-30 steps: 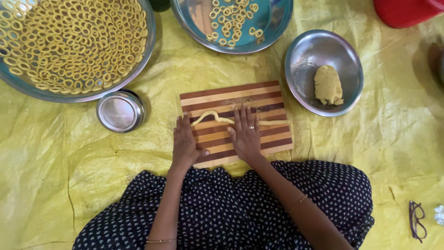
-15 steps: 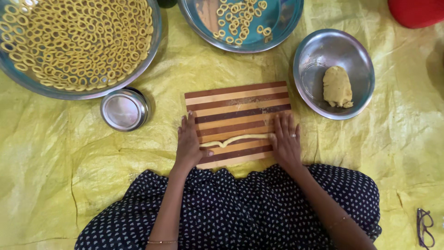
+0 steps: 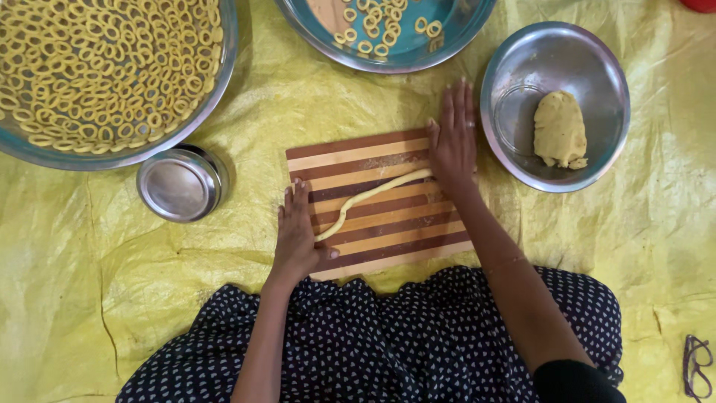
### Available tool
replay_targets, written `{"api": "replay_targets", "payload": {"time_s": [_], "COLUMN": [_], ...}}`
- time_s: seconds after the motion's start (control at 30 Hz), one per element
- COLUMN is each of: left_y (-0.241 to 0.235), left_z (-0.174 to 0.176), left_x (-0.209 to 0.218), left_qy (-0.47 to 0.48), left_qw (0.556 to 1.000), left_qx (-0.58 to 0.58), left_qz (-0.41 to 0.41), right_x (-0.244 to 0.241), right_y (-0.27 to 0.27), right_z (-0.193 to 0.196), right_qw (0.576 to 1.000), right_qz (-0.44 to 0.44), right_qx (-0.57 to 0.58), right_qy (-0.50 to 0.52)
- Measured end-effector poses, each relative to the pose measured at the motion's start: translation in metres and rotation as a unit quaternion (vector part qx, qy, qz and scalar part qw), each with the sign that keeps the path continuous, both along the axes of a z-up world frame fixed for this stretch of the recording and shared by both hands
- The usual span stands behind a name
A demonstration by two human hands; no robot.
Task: The person sits on a yellow tarp and shapes dough into small rings by rolling a piece of dough into a thin rope on a wooden board, then joining the ends to form a circle. The finished rings are placed into a metal tray. The process is repeated with additional dough pieces.
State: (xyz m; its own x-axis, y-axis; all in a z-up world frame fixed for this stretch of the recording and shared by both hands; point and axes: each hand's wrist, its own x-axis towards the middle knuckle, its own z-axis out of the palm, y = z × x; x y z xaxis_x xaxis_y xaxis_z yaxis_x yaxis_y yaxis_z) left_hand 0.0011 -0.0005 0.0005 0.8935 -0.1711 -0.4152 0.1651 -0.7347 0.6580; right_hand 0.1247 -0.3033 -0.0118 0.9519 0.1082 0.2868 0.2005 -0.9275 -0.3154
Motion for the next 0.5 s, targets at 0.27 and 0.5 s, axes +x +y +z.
{"api": "replay_targets", "payload": {"time_s": [0.27, 0.5], "left_y": [-0.002, -0.007], "left_z": [-0.005, -0.013], "left_x": [-0.002, -0.021], "left_qy": [-0.004, -0.090], "left_qw": [1.000, 0.995], "left_qx": [0.021, 0.043], "left_qz": [-0.003, -0.007], "right_x": [-0.091, -0.187], "right_y": [-0.011, -0.015], "right_z": [-0.027, -0.032], "right_qw": [0.992, 0.987], "right_qz": [-0.042, -0.009], "right_qx": [-0.083, -0.139], "right_qy": [0.083, 0.075]}}
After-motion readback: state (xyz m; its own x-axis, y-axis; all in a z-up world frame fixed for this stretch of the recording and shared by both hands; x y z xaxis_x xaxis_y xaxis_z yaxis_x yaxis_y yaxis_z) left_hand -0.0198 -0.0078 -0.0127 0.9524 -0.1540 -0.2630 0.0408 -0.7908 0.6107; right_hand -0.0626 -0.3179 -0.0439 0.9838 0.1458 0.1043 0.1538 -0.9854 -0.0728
